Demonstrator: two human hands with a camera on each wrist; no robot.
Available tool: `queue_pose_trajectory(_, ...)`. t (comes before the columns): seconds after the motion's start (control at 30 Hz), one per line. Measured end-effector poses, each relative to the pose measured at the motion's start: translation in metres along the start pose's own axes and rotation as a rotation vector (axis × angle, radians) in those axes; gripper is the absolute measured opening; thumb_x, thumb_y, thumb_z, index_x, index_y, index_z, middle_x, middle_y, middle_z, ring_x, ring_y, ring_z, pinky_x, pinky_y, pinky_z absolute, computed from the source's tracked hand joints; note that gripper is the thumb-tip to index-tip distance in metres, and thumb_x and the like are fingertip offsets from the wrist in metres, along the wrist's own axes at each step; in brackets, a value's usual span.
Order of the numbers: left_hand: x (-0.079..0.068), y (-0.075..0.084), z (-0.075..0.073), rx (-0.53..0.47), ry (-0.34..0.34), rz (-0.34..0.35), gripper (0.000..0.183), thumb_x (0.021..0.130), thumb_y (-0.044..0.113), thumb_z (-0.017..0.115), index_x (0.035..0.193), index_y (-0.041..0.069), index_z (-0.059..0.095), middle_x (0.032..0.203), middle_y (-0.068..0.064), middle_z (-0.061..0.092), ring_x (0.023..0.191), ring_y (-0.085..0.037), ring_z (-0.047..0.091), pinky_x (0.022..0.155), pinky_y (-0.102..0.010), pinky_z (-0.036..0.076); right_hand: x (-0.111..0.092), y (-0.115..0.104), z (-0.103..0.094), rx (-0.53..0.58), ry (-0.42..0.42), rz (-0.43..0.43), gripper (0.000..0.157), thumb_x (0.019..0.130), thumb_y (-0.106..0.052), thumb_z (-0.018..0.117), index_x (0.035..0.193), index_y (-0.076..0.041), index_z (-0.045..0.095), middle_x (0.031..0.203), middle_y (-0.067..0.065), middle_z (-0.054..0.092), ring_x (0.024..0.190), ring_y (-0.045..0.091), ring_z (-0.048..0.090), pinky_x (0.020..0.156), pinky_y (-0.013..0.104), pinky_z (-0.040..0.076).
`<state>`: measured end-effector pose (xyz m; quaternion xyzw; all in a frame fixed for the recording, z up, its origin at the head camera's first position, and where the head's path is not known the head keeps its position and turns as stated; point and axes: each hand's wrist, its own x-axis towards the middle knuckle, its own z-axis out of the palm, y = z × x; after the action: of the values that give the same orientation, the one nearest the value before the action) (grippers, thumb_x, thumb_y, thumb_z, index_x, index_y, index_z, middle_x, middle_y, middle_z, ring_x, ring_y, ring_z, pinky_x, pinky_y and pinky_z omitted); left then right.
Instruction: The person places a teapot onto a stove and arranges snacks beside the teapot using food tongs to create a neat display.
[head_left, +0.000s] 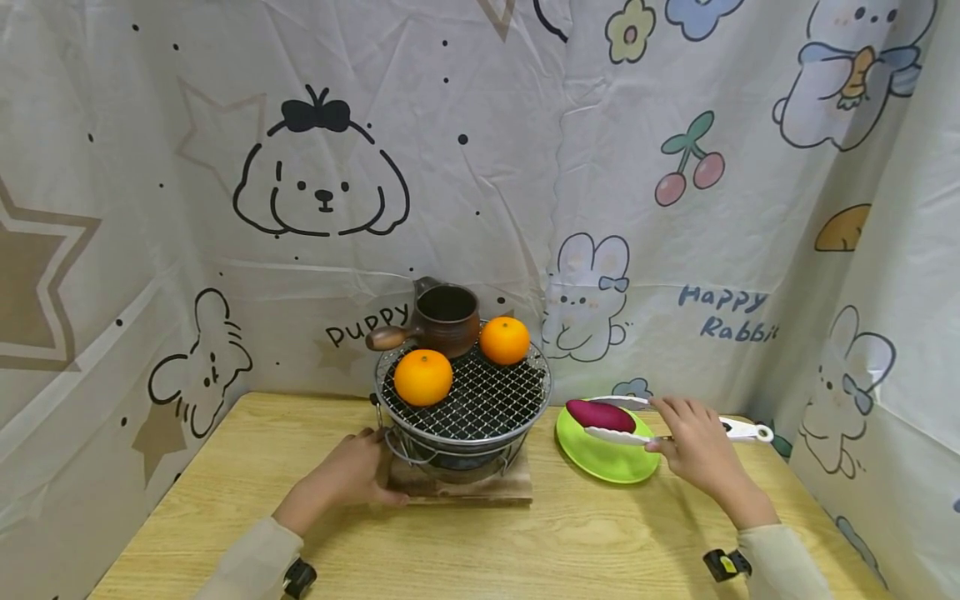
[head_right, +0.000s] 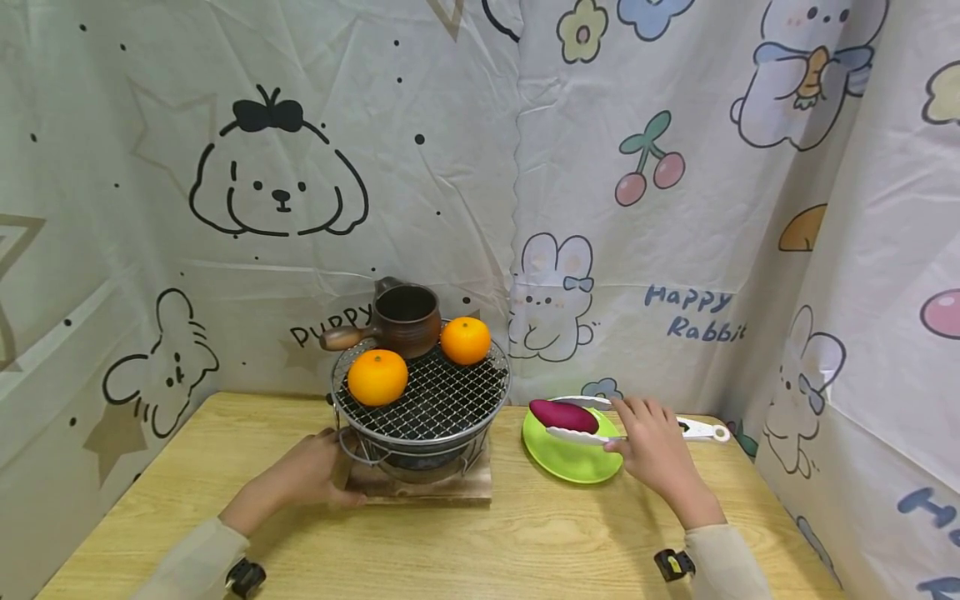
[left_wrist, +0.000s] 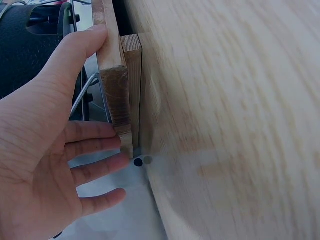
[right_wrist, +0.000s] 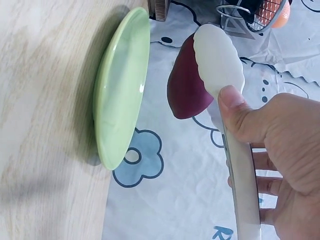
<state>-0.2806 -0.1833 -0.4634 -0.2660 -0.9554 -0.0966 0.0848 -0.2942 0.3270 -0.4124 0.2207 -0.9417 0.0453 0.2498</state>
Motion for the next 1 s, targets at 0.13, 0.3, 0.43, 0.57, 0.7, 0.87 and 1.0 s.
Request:
queue_pose_trajectory(0.13,-0.001,0.001,0.000,-0.010,-0.003,-0.012,0.054,0.065,0.060,0.087,0.085,0.015,0.065,0.122,-0.017,0.068,0.095,-0.033,0.063,0.078,-0.052,0.056,0.001,0.000,-0.002,0.004,0.028,-0.011,0.064,0.077,-0.017,0.088,0.131,0.005,0.061,0.122,0.026,0.064,0.115,0.049,0.056,0.096,0.068,0.043)
queue_pose_trajectory(0.3,-0.002,0.001,0.001,-0.001,-0.009,-0.015,0.053,0.065,0.062,0.085,0.076,0.016,0.061,0.125,-0.019,0.067,0.100,-0.036,0.064,0.080,-0.054,0.056,0.002,-0.002,-0.005,0.006,0.052,-0.019,0.066,0.076,-0.016,0.088,0.132,0.005,0.060,0.122,0.026,0.063,0.114,0.047,0.055,0.096,0.067,0.043)
queue_pose_trajectory(0.43,-0.002,0.000,0.001,0.010,-0.008,-0.015,0.053,0.064,0.063,0.085,0.070,0.018,0.058,0.125,-0.019,0.067,0.100,-0.036,0.063,0.079,-0.054,0.056,0.003,-0.004,-0.007,0.003,0.066,-0.018,0.067,0.076,-0.016,0.088,0.134,0.004,0.059,0.124,0.026,0.062,0.114,0.047,0.055,0.098,0.067,0.042)
queue_pose_trajectory(0.57,-0.002,-0.001,0.002,0.008,-0.004,-0.015,0.052,0.064,0.063,0.085,0.069,0.019,0.057,0.123,-0.018,0.068,0.098,-0.034,0.063,0.079,-0.053,0.056,0.004,-0.005,-0.010,0.010,0.067,-0.006,0.068,0.077,-0.016,0.087,0.135,0.004,0.058,0.126,0.027,0.061,0.116,0.048,0.054,0.100,0.068,0.040)
queue_pose_trajectory(0.7,-0.002,-0.002,0.005,0.014,0.004,-0.006,0.052,0.064,0.063,0.085,0.065,0.020,0.055,0.121,-0.018,0.068,0.094,-0.032,0.062,0.076,-0.050,0.056,0.004,-0.007,-0.013,0.013,0.065,0.006,0.068,0.077,-0.016,0.087,0.136,0.003,0.058,0.126,0.026,0.061,0.117,0.047,0.053,0.101,0.068,0.039)
queue_pose_trajectory(0.87,-0.002,-0.002,0.007,0.010,0.011,-0.002,0.052,0.064,0.064,0.085,0.066,0.021,0.056,0.121,-0.019,0.069,0.093,-0.031,0.062,0.075,-0.050,0.056,0.007,-0.009,-0.018,0.003,0.113,-0.023,0.068,0.075,-0.014,0.088,0.134,0.003,0.059,0.125,0.024,0.062,0.115,0.046,0.054,0.097,0.066,0.042)
queue_pose_trajectory(1.0,0.000,-0.003,0.005,0.010,0.010,-0.010,0.053,0.063,0.064,0.085,0.072,0.018,0.060,0.121,-0.019,0.068,0.095,-0.033,0.063,0.078,-0.052,0.056,0.014,-0.011,-0.023,0.001,0.154,-0.048,0.069,0.073,-0.013,0.089,0.133,0.003,0.059,0.123,0.023,0.062,0.112,0.045,0.056,0.094,0.064,0.045)
